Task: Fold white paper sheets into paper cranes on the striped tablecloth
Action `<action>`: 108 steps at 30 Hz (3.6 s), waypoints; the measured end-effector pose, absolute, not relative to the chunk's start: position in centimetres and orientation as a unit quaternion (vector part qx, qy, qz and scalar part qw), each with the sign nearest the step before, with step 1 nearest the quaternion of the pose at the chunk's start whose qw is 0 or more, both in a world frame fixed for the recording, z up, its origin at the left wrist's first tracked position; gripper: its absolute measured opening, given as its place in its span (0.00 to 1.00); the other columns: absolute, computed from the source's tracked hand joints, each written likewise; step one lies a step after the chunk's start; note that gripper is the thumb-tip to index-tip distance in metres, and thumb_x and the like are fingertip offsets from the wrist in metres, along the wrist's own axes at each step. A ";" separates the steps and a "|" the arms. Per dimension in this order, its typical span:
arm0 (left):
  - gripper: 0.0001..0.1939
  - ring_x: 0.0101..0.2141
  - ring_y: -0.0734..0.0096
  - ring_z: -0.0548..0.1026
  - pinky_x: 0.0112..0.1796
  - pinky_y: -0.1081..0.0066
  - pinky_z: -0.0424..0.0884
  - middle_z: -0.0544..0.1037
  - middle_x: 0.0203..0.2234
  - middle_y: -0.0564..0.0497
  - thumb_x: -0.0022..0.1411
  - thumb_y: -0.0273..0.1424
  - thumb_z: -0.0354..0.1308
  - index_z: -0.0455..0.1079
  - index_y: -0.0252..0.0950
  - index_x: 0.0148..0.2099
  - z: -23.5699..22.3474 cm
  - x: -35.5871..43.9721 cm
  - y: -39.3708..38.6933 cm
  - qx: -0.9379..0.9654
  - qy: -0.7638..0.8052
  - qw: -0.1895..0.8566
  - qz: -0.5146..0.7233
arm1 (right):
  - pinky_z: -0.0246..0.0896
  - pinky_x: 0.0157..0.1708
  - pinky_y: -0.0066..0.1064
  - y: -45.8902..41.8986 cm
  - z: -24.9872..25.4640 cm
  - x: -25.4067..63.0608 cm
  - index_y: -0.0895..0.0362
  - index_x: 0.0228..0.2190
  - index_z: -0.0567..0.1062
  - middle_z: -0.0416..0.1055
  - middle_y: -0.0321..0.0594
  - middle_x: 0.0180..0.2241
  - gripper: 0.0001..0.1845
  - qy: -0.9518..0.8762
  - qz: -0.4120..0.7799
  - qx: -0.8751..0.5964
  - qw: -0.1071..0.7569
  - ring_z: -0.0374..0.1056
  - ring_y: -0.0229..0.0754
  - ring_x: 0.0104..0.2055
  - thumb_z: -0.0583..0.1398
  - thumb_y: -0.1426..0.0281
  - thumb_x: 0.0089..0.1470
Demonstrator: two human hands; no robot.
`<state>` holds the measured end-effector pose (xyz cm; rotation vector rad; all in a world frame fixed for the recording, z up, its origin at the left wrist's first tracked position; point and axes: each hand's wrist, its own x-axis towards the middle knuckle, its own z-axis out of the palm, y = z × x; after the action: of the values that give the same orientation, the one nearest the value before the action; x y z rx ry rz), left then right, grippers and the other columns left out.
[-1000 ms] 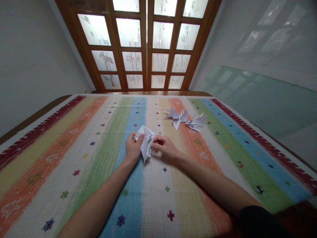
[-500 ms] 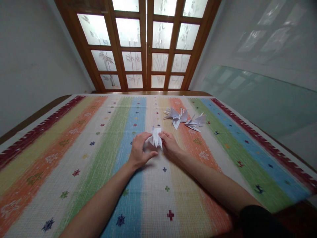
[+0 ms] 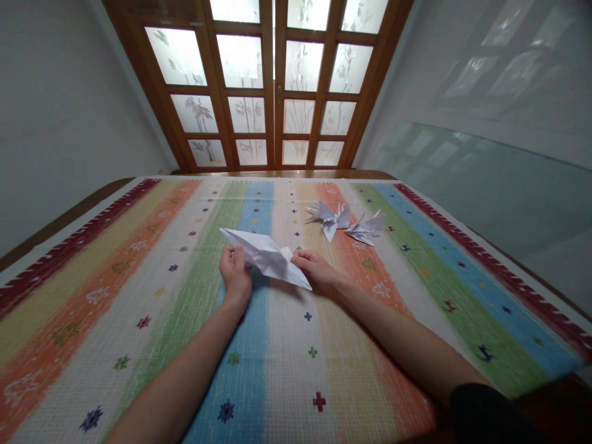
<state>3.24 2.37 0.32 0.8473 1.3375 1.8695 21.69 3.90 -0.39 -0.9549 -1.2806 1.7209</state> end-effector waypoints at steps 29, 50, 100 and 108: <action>0.13 0.27 0.73 0.71 0.32 0.71 0.68 0.70 0.25 0.54 0.52 0.41 0.58 0.63 0.37 0.31 -0.6 2.6 3.7 0.261 0.539 0.385 0.702 | 0.47 0.66 0.49 5.5 1.2 25.1 0.46 0.45 0.75 0.68 0.30 0.59 0.17 -0.955 -0.123 -0.170 0.209 0.55 0.43 0.66 0.56 0.77 0.60; 0.29 0.43 0.53 0.78 0.45 0.59 0.73 0.79 0.45 0.40 0.46 0.36 0.68 0.68 0.34 0.50 3.0 -0.6 3.2 0.490 0.593 0.366 0.523 | 0.68 0.39 0.33 6.4 3.1 22.2 0.57 0.41 0.72 0.76 0.41 0.38 0.14 -0.598 0.367 -0.585 0.407 0.72 0.42 0.38 0.60 0.75 0.50; 0.38 0.66 0.32 0.47 0.58 0.32 0.46 0.51 0.69 0.40 0.64 0.54 0.43 0.53 0.41 0.70 1.5 -9.4 9.3 0.665 0.746 0.026 0.026 | 0.58 0.52 0.52 13.7 0.7 30.7 0.58 0.41 0.80 0.74 0.53 0.46 0.17 -0.784 -0.114 -0.558 0.246 0.66 0.57 0.49 0.52 0.78 0.58; 0.39 0.66 0.31 0.47 0.58 0.31 0.45 0.49 0.69 0.42 0.62 0.54 0.44 0.52 0.43 0.70 0.6 -10.4 8.7 0.692 0.720 0.048 -0.005 | 0.65 0.41 0.39 13.5 1.2 29.9 0.59 0.31 0.81 0.75 0.47 0.37 0.10 -0.763 -0.001 -0.533 0.366 0.70 0.47 0.39 0.58 0.75 0.56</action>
<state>-10.41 8.70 0.61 2.1108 2.1950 -0.0141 29.92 13.51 1.22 -1.3703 -1.9605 -0.0024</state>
